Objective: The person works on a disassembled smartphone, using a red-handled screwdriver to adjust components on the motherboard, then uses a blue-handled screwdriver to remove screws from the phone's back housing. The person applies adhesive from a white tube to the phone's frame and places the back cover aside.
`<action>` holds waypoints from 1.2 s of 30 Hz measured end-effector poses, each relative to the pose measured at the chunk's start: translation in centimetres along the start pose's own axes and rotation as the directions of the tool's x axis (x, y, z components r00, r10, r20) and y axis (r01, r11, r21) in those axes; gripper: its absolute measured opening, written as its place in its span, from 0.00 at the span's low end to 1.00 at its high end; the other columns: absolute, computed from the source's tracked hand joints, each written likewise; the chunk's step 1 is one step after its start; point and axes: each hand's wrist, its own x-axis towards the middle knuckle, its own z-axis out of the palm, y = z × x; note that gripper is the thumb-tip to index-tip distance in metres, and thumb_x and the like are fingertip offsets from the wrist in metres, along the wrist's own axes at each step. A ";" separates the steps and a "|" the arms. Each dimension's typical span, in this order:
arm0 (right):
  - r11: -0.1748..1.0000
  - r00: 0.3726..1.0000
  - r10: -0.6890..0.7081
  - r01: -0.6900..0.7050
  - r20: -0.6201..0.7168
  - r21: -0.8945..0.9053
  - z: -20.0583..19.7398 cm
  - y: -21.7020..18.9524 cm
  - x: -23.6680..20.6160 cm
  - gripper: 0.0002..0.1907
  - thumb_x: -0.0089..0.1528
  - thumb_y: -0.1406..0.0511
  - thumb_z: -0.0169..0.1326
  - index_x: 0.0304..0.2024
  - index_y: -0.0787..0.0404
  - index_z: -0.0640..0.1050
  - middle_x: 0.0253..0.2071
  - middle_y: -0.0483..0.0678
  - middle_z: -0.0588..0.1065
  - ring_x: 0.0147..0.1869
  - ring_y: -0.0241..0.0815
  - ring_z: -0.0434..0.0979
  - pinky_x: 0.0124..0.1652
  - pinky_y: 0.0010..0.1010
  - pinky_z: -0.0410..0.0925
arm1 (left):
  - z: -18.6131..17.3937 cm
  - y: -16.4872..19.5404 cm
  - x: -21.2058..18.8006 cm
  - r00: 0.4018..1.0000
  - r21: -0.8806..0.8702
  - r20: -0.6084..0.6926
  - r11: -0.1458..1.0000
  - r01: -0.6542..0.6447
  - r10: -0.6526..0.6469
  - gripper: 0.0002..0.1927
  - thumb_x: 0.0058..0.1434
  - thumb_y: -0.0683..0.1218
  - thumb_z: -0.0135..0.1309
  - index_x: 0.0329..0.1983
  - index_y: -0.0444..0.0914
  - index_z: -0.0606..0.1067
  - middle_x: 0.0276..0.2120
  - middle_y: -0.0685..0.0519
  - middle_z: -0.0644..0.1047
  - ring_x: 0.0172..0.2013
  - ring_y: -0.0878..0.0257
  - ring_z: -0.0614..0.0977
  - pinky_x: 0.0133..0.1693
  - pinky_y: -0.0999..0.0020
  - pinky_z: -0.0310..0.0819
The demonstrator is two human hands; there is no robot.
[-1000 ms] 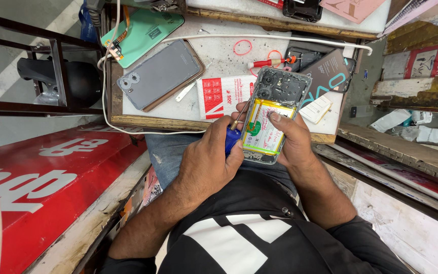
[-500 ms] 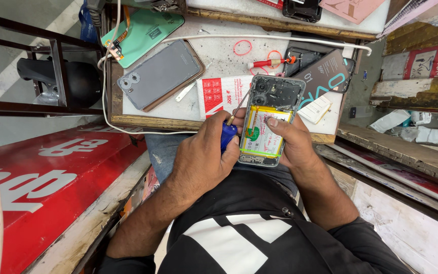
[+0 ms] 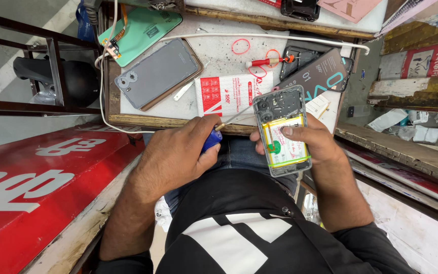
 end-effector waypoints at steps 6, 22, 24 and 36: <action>0.995 0.992 0.088 -0.083 0.093 -0.050 0.3 -0.5 -0.2 0.33 0.59 0.62 0.59 0.63 0.75 0.69 0.48 0.71 0.78 0.47 0.60 0.83 0.46 0.46 0.76 | -0.3 -0.2 0.0 0.995 0.001 0.103 1.000 0.002 -0.002 0.28 0.59 0.51 0.59 0.60 0.37 0.69 0.41 0.42 0.82 0.35 0.47 0.85 0.35 0.52 0.80; 0.962 0.963 0.258 -0.248 0.083 -0.115 0.0 -1.0 -0.5 0.30 0.59 0.63 0.55 0.60 0.77 0.72 0.49 0.70 0.79 0.48 0.59 0.84 0.48 0.43 0.76 | -0.7 -0.1 -1.1 0.986 -0.080 0.159 0.994 0.068 -0.055 0.28 0.56 0.50 0.58 0.60 0.40 0.70 0.46 0.43 0.81 0.39 0.43 0.84 0.38 0.49 0.79; 0.959 0.953 0.273 -0.260 0.131 -0.109 -0.3 -0.9 -0.3 0.30 0.60 0.63 0.55 0.60 0.77 0.71 0.49 0.70 0.79 0.49 0.59 0.83 0.48 0.43 0.76 | -0.7 -0.2 -1.1 0.975 -0.059 0.205 0.994 0.097 -0.083 0.27 0.56 0.51 0.58 0.59 0.41 0.71 0.45 0.43 0.81 0.37 0.43 0.84 0.37 0.49 0.79; 0.966 0.941 0.243 -0.214 0.237 -0.144 -1.3 -0.1 0.5 0.29 0.63 0.63 0.55 0.61 0.79 0.70 0.52 0.70 0.78 0.52 0.59 0.83 0.51 0.44 0.75 | -0.3 -0.5 -0.7 0.986 -0.049 0.160 0.997 0.055 -0.046 0.27 0.57 0.51 0.59 0.59 0.41 0.70 0.46 0.43 0.81 0.36 0.44 0.85 0.36 0.49 0.79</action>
